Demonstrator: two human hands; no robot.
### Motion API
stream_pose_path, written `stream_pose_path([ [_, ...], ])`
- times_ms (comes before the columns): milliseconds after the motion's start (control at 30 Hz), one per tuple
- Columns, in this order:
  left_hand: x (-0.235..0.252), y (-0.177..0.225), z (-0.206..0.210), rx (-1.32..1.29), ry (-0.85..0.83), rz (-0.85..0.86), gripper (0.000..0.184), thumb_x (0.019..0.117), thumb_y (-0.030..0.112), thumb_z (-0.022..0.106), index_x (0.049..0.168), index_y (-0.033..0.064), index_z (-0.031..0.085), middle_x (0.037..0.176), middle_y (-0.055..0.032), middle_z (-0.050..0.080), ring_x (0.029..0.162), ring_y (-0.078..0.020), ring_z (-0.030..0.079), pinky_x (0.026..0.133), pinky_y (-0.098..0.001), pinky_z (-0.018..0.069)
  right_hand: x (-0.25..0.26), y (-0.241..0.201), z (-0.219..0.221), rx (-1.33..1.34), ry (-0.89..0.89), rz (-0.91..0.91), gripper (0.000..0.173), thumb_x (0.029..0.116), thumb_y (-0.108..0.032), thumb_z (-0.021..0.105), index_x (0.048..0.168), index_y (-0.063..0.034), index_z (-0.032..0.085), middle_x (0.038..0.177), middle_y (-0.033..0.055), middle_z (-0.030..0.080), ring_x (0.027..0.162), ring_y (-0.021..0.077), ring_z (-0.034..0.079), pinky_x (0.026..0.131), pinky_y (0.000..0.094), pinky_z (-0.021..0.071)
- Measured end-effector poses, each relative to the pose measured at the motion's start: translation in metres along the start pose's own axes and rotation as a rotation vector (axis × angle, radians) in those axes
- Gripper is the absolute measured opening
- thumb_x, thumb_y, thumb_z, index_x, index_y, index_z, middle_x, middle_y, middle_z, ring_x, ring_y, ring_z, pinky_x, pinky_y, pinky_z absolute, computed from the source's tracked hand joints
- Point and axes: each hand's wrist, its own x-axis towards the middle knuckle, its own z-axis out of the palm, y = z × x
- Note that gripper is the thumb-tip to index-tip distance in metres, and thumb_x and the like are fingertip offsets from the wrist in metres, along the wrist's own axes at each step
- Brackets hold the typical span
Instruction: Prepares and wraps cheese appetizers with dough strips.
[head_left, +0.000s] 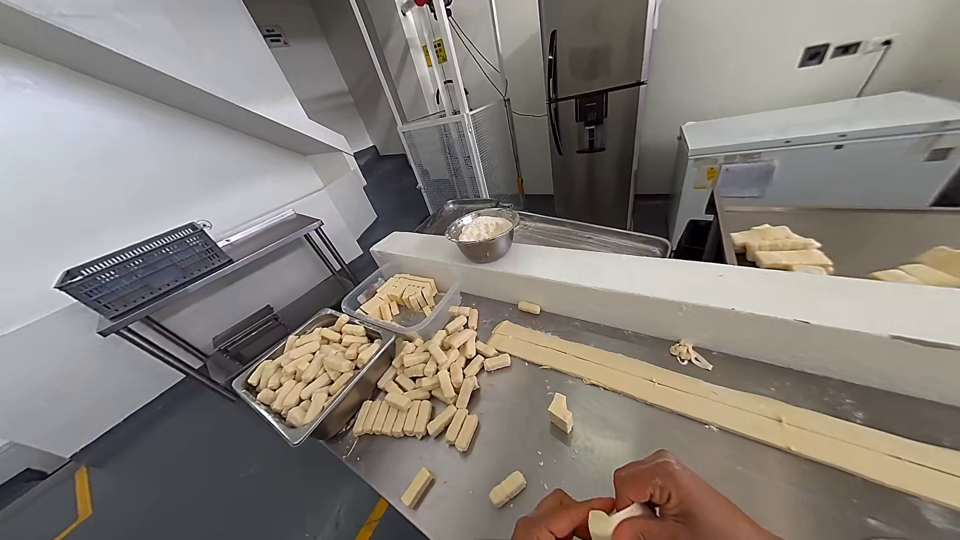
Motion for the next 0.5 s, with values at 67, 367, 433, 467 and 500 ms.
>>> stream_pose_path([
  [67,-0.001,0.002,0.0,0.013,-0.001,0.019,0.042,0.088,-0.005,0.069,0.129,-0.0125,0.06,0.103,-0.0042,0.074,0.091,-0.0076,0.071,0.086,-0.0286,0.0596,-0.004,0.006,-0.003,0.066,-0.056,0.018,0.036,0.0979,-0.027,0.069,0.079,0.0035,0.067,0.065,0.006,0.059,0.057,0.0012,0.053,0.052,0.0148,0.0412],
  [367,-0.001,-0.003,0.001,0.191,0.031,0.017,0.033,0.0843,0.0,0.076,0.116,-0.0084,0.07,0.1,-0.0077,0.067,0.091,-0.0083,0.069,0.083,-0.0244,0.0604,-0.007,0.0,0.0,0.046,-0.1,0.134,0.029,0.0964,-0.022,0.07,0.084,0.0045,0.071,0.067,0.0083,0.065,0.056,0.0051,0.058,0.053,0.0192,0.0469],
  [433,-0.001,-0.004,-0.001,0.154,0.005,0.034,0.037,0.0888,-0.003,0.069,0.124,-0.0123,0.064,0.106,-0.0114,0.072,0.093,-0.0102,0.072,0.088,-0.0287,0.0597,-0.009,0.005,-0.006,0.086,-0.131,0.121,0.024,0.1001,-0.018,0.065,0.092,0.0034,0.073,0.072,0.0065,0.069,0.061,0.0028,0.062,0.059,0.0172,0.0515],
  [467,-0.001,-0.004,-0.002,0.141,-0.015,0.032,0.037,0.091,-0.004,0.065,0.126,-0.0135,0.062,0.109,-0.0129,0.073,0.096,-0.0106,0.072,0.09,-0.0297,0.0591,-0.01,0.006,-0.008,0.075,-0.125,0.125,0.023,0.1,-0.016,0.064,0.092,0.0031,0.073,0.073,0.0065,0.07,0.061,0.0027,0.062,0.059,0.0171,0.0515],
  [500,-0.001,-0.004,-0.001,0.136,-0.039,0.025,0.036,0.0925,-0.004,0.063,0.127,-0.0145,0.061,0.113,-0.0144,0.072,0.098,-0.0111,0.072,0.092,-0.03,0.0585,-0.011,0.005,-0.007,0.05,-0.102,0.141,0.022,0.0987,-0.016,0.066,0.09,0.0027,0.073,0.071,0.0064,0.069,0.059,0.0027,0.061,0.057,0.017,0.05],
])
